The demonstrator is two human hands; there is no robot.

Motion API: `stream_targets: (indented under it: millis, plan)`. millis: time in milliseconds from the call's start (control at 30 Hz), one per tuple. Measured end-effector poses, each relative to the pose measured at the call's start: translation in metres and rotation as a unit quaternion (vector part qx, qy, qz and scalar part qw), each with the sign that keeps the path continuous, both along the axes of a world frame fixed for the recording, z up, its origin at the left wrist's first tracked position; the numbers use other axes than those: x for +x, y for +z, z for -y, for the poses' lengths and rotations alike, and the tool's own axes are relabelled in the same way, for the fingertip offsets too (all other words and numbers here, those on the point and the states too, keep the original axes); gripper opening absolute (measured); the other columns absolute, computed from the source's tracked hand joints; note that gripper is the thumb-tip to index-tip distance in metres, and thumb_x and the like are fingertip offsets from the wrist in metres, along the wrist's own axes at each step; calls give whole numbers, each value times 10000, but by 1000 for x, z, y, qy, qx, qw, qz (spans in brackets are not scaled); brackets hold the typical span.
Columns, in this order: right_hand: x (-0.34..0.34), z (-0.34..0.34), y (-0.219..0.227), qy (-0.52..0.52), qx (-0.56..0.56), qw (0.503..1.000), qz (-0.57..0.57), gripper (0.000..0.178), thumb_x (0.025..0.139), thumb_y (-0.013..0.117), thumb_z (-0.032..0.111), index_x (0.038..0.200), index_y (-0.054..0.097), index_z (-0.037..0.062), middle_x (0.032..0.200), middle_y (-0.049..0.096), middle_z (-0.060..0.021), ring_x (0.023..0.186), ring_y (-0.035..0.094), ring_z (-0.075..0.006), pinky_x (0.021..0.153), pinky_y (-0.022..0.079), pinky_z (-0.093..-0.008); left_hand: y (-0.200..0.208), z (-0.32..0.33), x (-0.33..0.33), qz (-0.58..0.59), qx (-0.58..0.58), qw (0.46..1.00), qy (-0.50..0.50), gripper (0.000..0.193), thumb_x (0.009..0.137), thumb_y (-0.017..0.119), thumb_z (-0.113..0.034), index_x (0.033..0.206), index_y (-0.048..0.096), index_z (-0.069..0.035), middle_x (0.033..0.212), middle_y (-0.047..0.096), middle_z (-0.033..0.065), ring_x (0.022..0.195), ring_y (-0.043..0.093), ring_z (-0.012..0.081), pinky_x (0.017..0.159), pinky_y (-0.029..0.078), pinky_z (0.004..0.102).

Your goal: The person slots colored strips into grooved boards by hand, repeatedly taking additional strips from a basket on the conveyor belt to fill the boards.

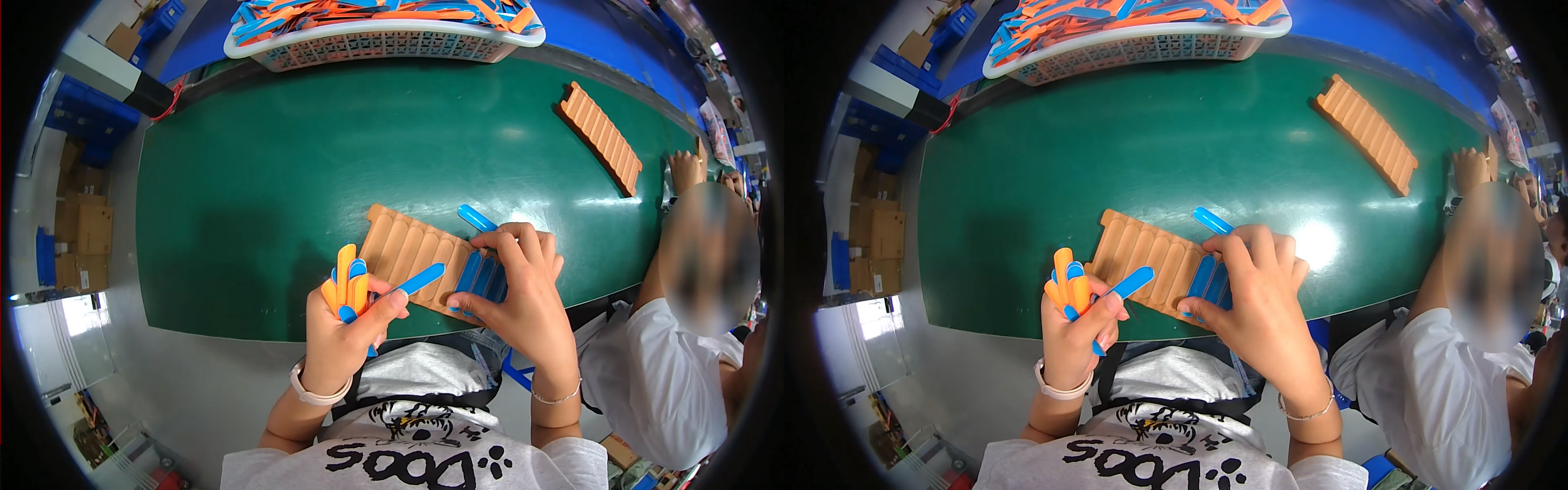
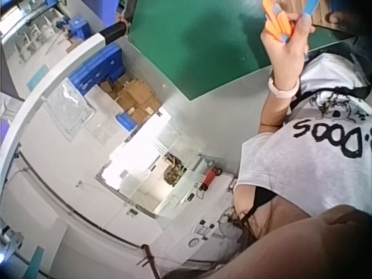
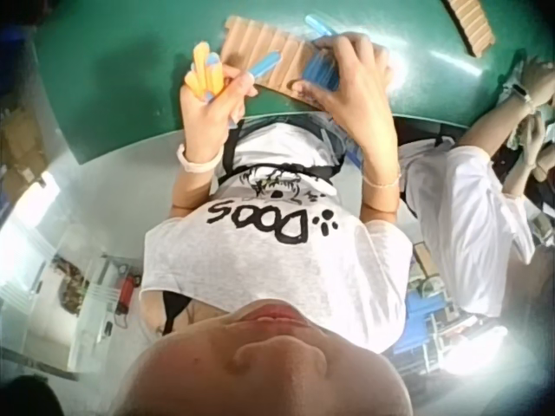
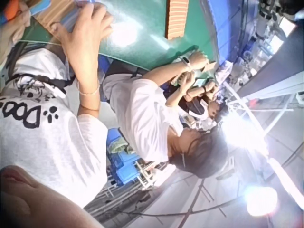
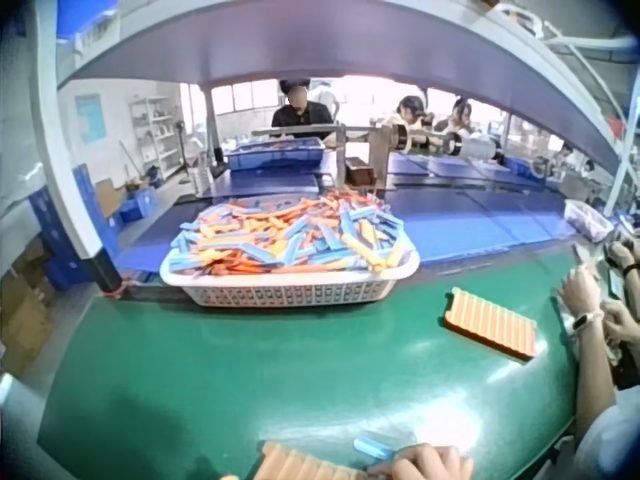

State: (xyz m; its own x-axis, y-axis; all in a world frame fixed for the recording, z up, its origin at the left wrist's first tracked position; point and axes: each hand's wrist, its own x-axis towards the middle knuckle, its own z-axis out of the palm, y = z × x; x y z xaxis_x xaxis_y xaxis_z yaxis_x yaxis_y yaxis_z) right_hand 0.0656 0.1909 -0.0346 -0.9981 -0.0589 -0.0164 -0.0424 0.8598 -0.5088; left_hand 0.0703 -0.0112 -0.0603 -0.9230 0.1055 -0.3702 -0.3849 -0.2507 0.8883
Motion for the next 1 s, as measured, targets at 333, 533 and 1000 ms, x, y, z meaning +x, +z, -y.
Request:
stream_targets:
  millis: [333,533,1000]
  plan:
    - [-27,-38,-30,18,-48,998,-48,203,781,697,172,901,586,53,964,514,-116,935,479,-307,814,369,-395,-4,16,8,-6,-10,1000,15,118,848,615,-25,871,500,-23,670,565,106,396,422,69,343,335,207]
    - [-38,-37,-20,-29,-167,985,-17,102,854,584,39,926,532,-10,684,605,-167,617,625,-337,543,472,-403,-3,16,11,0,9,1000,22,123,846,607,-12,877,490,-30,667,563,109,394,425,72,338,331,213]
    - [-61,-20,2,171,-151,969,97,147,781,634,3,918,684,19,829,627,-108,690,596,-214,627,483,-305,1,17,7,15,16,1000,9,172,815,725,-129,826,618,5,672,651,81,451,498,42,398,365,195]
